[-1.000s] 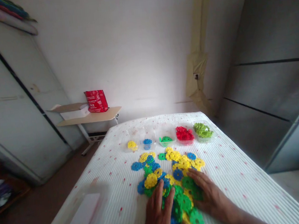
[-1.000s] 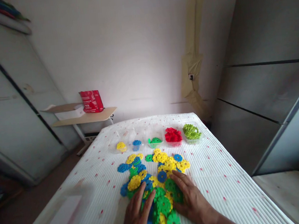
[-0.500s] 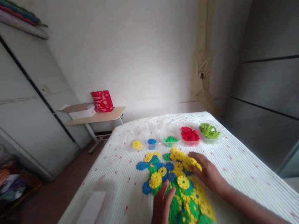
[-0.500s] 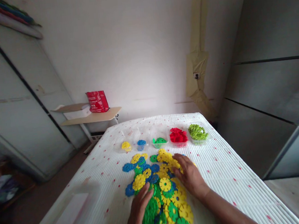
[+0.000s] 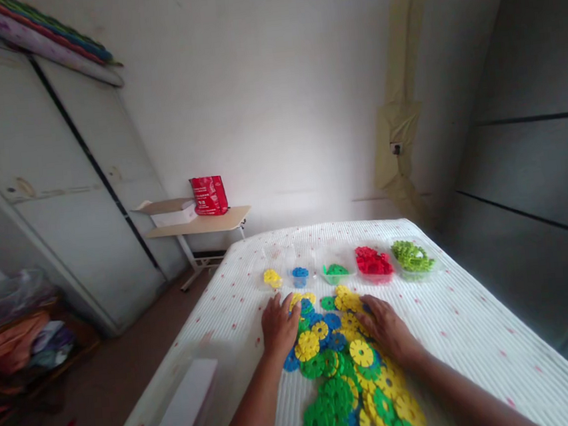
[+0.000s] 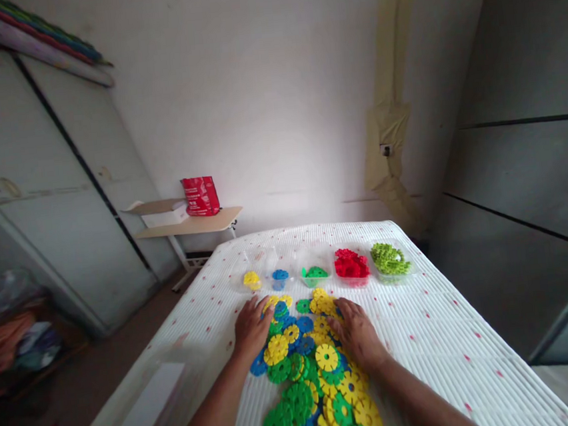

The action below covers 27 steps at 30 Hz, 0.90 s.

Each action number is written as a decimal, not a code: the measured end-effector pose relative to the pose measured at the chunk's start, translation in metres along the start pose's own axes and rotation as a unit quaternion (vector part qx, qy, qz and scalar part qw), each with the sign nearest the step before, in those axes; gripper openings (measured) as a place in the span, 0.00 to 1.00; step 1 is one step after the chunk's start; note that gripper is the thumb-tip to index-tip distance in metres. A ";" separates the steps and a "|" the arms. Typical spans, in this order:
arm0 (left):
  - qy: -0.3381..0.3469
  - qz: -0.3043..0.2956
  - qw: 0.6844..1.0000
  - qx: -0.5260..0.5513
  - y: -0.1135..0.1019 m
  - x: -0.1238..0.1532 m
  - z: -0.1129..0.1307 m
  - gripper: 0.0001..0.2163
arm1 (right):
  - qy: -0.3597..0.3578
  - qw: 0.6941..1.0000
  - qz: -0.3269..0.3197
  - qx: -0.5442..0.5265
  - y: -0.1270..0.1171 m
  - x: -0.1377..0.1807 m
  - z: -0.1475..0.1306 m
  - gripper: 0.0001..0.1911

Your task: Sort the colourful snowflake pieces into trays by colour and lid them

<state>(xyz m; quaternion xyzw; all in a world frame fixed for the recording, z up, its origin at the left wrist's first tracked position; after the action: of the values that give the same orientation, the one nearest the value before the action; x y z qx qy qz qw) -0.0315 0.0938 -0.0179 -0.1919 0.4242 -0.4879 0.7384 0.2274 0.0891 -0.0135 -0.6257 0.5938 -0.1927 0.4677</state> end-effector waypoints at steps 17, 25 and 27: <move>-0.142 -0.042 0.875 0.462 -0.012 0.033 0.023 0.19 | -0.051 0.906 -0.147 -0.394 0.000 -0.003 -0.080 0.17; -0.159 0.006 0.858 0.489 -0.013 0.033 0.002 0.19 | -0.014 0.894 -0.058 -0.444 -0.004 -0.011 -0.081 0.18; -0.154 -0.003 0.877 0.455 -0.018 0.033 0.006 0.18 | 0.004 0.914 -0.012 -0.407 -0.010 -0.015 -0.057 0.19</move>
<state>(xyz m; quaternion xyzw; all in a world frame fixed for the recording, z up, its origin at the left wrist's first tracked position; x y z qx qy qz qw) -0.0312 0.0559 -0.0165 0.0914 0.0354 -0.5936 0.7987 0.1839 0.0812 0.0272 -0.7680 0.6154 0.0571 0.1679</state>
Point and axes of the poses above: each hand's wrist, its own x-axis away from the middle knuckle, its own y-axis out of the palm, z = x × y, the point moved 4 cm from there along -x, towards the middle knuckle, and after that the axes turned 6 degrees about x, right-handed, at the moved point
